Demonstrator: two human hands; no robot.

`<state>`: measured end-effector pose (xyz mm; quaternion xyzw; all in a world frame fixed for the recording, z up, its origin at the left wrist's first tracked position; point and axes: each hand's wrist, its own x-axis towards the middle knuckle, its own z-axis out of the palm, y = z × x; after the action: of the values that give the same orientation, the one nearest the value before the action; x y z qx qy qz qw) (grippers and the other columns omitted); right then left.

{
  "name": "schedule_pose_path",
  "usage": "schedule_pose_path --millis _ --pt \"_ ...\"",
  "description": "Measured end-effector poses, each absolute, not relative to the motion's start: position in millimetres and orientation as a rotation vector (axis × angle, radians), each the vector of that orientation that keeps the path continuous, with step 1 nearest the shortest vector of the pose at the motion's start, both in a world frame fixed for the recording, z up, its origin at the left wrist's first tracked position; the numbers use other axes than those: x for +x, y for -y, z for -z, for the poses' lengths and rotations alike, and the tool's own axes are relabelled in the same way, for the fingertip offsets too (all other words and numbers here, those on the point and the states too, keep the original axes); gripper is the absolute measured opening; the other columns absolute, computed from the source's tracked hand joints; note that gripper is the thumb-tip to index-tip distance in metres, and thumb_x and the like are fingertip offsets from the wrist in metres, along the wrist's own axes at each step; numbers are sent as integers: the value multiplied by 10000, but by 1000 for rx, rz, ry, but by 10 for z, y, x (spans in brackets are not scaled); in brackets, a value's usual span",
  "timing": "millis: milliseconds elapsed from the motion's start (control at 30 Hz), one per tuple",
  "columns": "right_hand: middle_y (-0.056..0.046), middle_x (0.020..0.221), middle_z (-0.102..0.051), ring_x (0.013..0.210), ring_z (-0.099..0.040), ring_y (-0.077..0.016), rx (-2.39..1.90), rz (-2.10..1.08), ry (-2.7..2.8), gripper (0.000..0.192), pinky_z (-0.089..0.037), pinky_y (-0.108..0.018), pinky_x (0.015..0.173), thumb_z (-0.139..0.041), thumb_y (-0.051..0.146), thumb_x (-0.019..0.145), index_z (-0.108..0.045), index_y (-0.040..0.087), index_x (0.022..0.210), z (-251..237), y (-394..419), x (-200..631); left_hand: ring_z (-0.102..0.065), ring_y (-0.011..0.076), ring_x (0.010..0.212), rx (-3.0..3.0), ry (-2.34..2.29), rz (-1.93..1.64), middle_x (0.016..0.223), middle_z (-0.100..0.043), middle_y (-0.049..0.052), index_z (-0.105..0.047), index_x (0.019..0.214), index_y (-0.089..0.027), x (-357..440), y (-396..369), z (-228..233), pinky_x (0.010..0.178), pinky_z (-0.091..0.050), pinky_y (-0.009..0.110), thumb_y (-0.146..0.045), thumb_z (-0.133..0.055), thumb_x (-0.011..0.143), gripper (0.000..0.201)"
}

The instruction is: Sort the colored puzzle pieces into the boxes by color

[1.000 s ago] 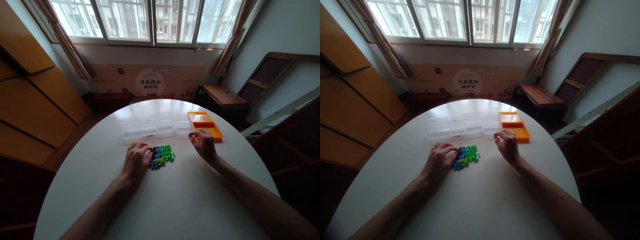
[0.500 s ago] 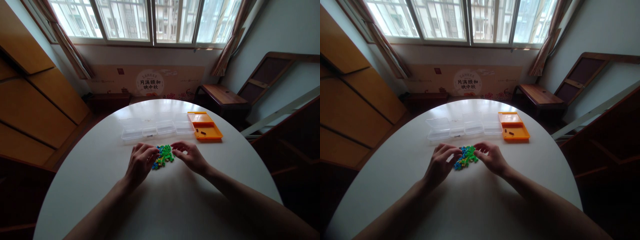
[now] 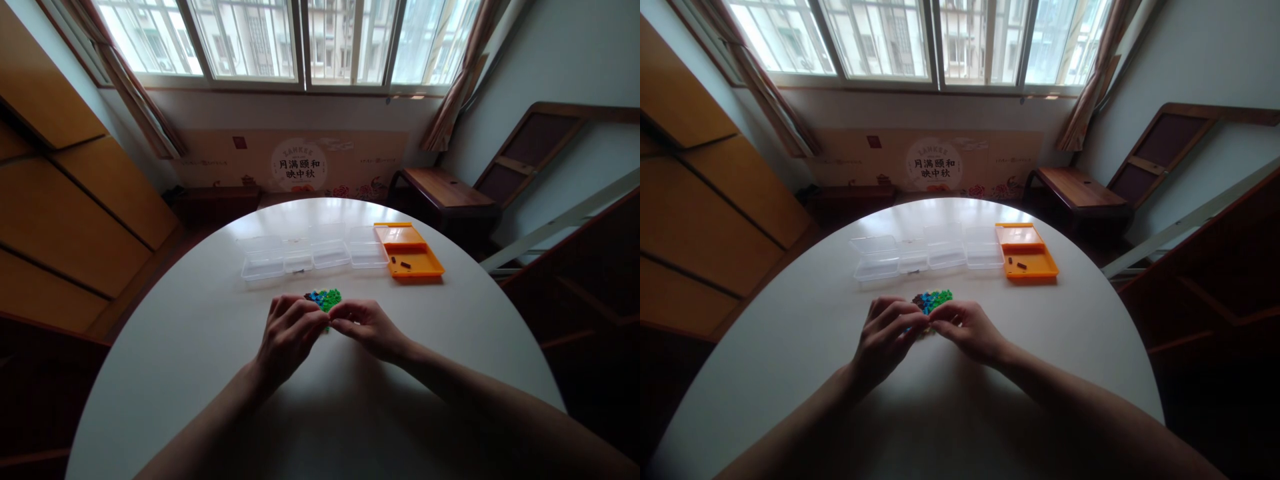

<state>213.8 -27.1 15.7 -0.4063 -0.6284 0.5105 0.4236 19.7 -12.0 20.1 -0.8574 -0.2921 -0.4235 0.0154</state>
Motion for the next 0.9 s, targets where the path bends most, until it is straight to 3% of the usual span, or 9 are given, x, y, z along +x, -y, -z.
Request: schedule_pose_path --millis 267,700,900 --pt "-9 736 -675 643 -569 -119 -1052 -1102 1618 113 -455 -247 612 -652 281 799 -691 180 828 -148 302 2127 -560 177 869 -2680 909 1292 808 -692 5 -666 860 -252 202 118 -197 803 -431 327 -219 -628 865 51" --pt "-65 789 -710 636 -603 -169 -1534 -219 1286 225 -497 -310 629 -649 361 759 -707 154 827 21 -318 3177 -558 183 839 -2566 1140 1232 833 -679 21 -662 845 -226 38 26 -140 796 -425 338 -245 -617 860 51" --pt "-81 809 -717 646 -640 -193 -1629 -181 1236 234 -523 -337 653 -620 348 754 -704 151 847 68 -361 3368 -555 202 873 -2536 1241 1215 873 -663 35 -667 867 -219 22 -5 -116 812 -437 362 -215 -605 848 66"
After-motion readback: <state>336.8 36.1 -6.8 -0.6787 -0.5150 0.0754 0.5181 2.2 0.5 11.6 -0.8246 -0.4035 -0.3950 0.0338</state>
